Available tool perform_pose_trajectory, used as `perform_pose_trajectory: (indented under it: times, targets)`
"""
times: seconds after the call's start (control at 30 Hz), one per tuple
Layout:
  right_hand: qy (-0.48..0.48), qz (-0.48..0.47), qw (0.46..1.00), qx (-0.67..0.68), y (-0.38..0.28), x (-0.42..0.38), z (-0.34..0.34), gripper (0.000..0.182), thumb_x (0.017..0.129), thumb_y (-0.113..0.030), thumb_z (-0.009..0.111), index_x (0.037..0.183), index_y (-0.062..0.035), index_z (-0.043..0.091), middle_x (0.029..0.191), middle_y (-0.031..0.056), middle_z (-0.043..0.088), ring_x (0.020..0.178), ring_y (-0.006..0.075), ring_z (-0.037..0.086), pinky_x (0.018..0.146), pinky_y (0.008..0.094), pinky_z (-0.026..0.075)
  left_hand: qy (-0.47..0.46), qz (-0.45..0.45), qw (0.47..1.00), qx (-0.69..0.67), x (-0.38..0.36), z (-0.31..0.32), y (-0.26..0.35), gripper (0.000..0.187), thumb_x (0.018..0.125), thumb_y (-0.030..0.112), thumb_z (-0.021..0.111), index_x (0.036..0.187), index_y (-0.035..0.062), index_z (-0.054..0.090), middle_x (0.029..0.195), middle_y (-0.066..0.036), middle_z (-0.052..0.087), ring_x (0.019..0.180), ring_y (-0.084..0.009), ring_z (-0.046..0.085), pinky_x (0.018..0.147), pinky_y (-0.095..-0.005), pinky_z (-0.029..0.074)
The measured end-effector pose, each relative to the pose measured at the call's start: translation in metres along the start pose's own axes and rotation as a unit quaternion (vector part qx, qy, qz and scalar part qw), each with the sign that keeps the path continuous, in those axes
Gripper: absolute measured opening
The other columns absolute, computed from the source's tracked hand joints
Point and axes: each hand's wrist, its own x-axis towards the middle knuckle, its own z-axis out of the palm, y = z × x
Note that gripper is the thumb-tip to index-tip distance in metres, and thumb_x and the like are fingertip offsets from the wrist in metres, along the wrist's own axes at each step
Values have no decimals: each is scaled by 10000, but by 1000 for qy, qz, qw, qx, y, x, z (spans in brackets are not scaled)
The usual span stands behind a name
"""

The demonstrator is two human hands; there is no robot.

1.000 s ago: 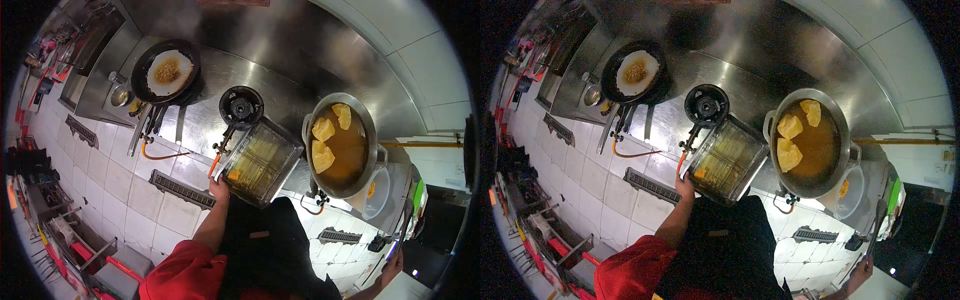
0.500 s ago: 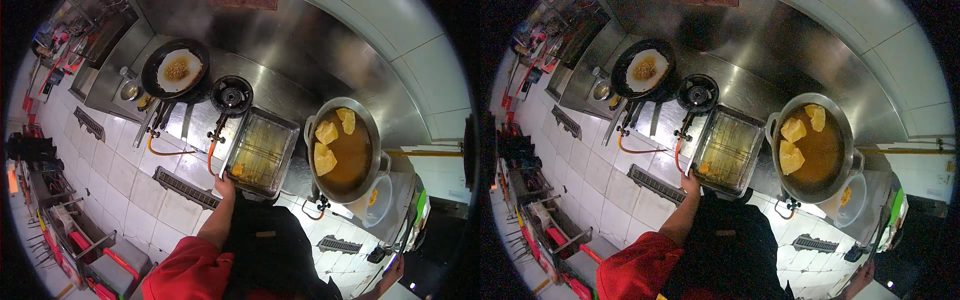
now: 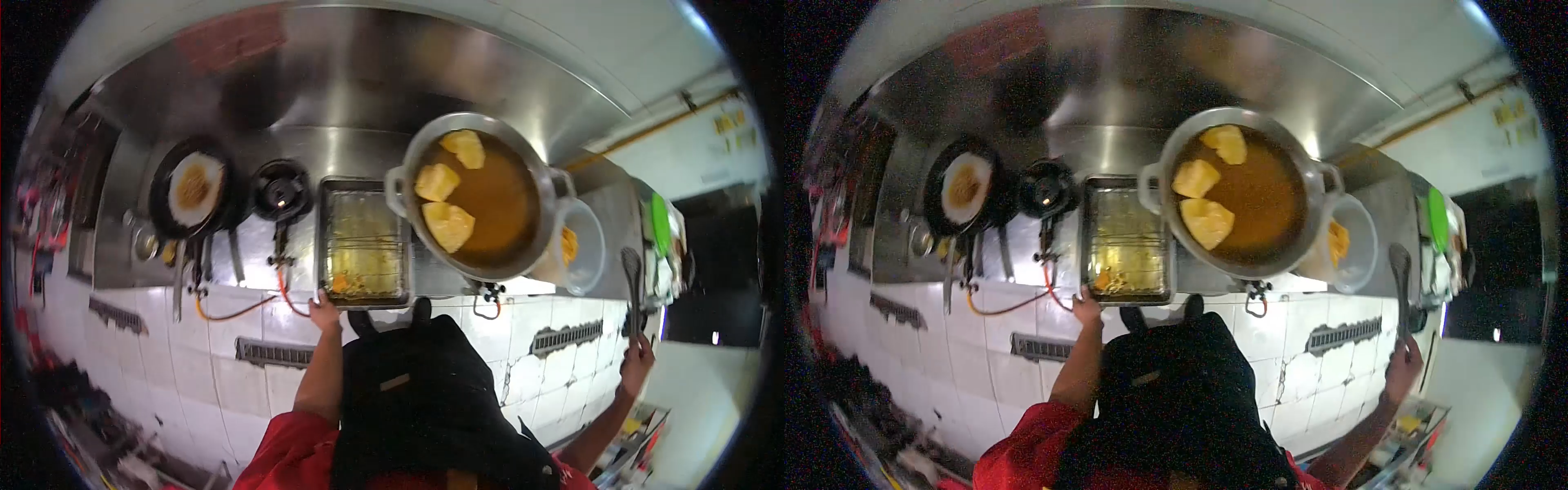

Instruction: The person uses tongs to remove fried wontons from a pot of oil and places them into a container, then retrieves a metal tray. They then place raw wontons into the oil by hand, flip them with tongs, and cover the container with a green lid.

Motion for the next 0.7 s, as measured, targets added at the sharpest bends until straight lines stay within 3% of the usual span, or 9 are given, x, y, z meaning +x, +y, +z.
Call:
perform_pose_trajectory:
  times: [0.17,0.33,0.4,0.43,0.47,0.5,0.53,0.6,0.7]
  targets:
    - [-3,42,999,19,-14,-22,16,343,927,-173,587,1210,20,604,591,-70,427,471,18,331,411,213,242,-168,-129,927,-310,-14,-23,54,575,924,413,606,1176,-59,396,937,-208,633,689,-298,664,428,-383,543]
    - [-109,16,994,-1,-23,-16,80,294,889,-127,598,1153,-16,660,683,-7,572,621,53,466,544,243,385,-172,-134,941,-259,-9,-33,50,648,907,455,614,1219,-70,395,1068,-216,596,770,-300,664,494,-375,572]
    - [-172,-82,981,-44,-34,-11,119,308,875,-138,613,1145,6,651,748,47,639,659,98,518,606,288,445,-166,-134,949,-230,-12,-43,60,685,902,469,615,1253,-74,390,1086,-212,587,782,-292,664,508,-367,576]
    - [-220,-85,972,-9,-44,-8,138,316,868,-144,629,1141,14,646,765,70,641,681,102,528,637,290,458,-175,-138,951,-216,-9,-46,54,686,899,475,615,1250,-73,397,1082,-210,589,774,-282,665,515,-358,576]
    - [-253,-174,951,41,-50,-2,159,332,856,-146,647,1129,41,638,784,98,645,707,106,539,663,293,465,-184,-143,951,-202,-6,-48,46,686,897,481,614,1247,-72,405,1077,-208,590,765,-272,665,522,-349,577]
    - [-278,-132,951,-9,-65,4,175,350,848,-164,663,1113,63,635,764,102,634,709,109,536,654,303,466,-173,-151,957,-175,0,-48,34,599,901,482,606,1114,-56,451,1020,-186,596,740,-254,659,523,-339,576]
    - [-296,-176,939,21,-59,20,197,364,845,-196,668,1095,68,638,739,104,632,674,130,541,640,311,470,-190,-160,956,-156,7,-50,24,561,897,494,606,994,-37,454,932,-152,593,694,-245,643,528,-353,578]
    - [-290,-145,944,54,-64,48,240,372,834,-240,672,1055,58,656,733,145,654,639,196,593,630,335,482,-153,-187,940,-243,-25,-71,53,570,904,509,584,975,-37,438,907,-147,573,692,-252,633,566,-378,590]
    - [-290,-151,943,66,-75,102,294,388,821,-257,680,1047,58,658,721,156,657,619,219,607,613,338,481,-191,-245,917,-249,-32,-105,34,622,914,502,569,1202,2,336,1035,-202,555,764,-301,640,662,-440,602]
